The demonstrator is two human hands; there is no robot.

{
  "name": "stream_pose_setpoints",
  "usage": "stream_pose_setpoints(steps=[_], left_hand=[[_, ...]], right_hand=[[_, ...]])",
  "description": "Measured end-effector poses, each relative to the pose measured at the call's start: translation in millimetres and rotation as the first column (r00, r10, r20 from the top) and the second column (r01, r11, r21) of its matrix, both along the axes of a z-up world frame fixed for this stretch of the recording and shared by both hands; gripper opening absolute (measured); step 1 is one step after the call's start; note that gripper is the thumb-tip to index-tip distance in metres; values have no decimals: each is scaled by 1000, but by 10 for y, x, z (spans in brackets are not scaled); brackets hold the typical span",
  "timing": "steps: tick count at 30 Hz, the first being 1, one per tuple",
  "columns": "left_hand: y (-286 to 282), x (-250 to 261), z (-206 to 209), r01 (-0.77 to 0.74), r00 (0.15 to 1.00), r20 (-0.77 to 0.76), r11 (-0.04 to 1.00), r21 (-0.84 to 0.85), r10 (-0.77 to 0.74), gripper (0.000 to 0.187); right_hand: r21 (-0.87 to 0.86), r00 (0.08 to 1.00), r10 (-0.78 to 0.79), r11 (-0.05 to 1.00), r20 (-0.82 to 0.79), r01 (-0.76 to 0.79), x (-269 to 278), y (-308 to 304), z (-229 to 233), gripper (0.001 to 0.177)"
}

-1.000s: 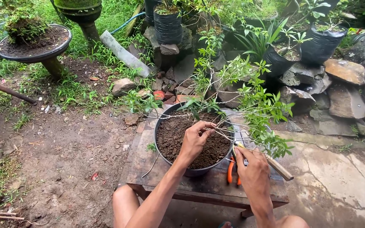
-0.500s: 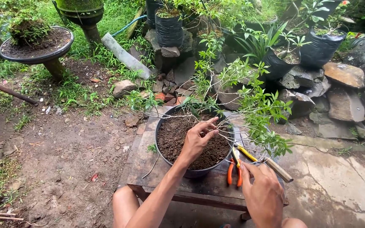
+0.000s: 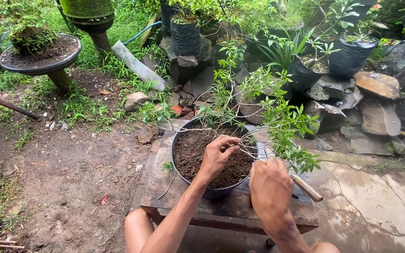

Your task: The person wraps a thin wire around a branch of a potted bonsai tree to shape it. They then use pliers to cut the excess wire and adjust the branch position.

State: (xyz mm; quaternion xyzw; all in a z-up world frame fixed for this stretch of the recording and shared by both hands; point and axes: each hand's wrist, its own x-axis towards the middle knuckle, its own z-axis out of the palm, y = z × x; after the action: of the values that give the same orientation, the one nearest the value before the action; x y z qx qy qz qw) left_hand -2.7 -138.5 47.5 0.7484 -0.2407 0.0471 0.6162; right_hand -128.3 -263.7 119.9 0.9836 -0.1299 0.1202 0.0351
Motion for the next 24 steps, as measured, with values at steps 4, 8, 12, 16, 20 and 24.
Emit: stream_pose_setpoints(steps=[4, 8, 12, 16, 20, 24], left_hand=[[14, 0, 22, 0, 1000, 4, 1000, -13, 0, 26], [14, -35, 73, 0, 998, -65, 999, -47, -3, 24], [32, -72, 122, 12, 995, -95, 997, -70, -19, 37], [31, -75, 119, 79, 990, -100, 983, -166, -97, 21], [39, -73, 114, 67, 995, -63, 993, -97, -73, 40], [42, -62, 108, 59, 992, -106, 995, -75, -67, 28]], right_hand=[[-78, 997, -40, 996, -71, 35, 146, -15, -103, 23], [-114, 998, -30, 993, -63, 23, 165, -16, -91, 25], [-156, 1000, -14, 988, 9, 15, 173, -44, -113, 30], [-114, 999, 2, 993, -38, -6, 156, -73, -85, 27], [115, 996, -41, 992, -84, 50, -80, -64, 60, 28], [533, 969, -120, 817, -216, 220, -409, -78, 113, 24]])
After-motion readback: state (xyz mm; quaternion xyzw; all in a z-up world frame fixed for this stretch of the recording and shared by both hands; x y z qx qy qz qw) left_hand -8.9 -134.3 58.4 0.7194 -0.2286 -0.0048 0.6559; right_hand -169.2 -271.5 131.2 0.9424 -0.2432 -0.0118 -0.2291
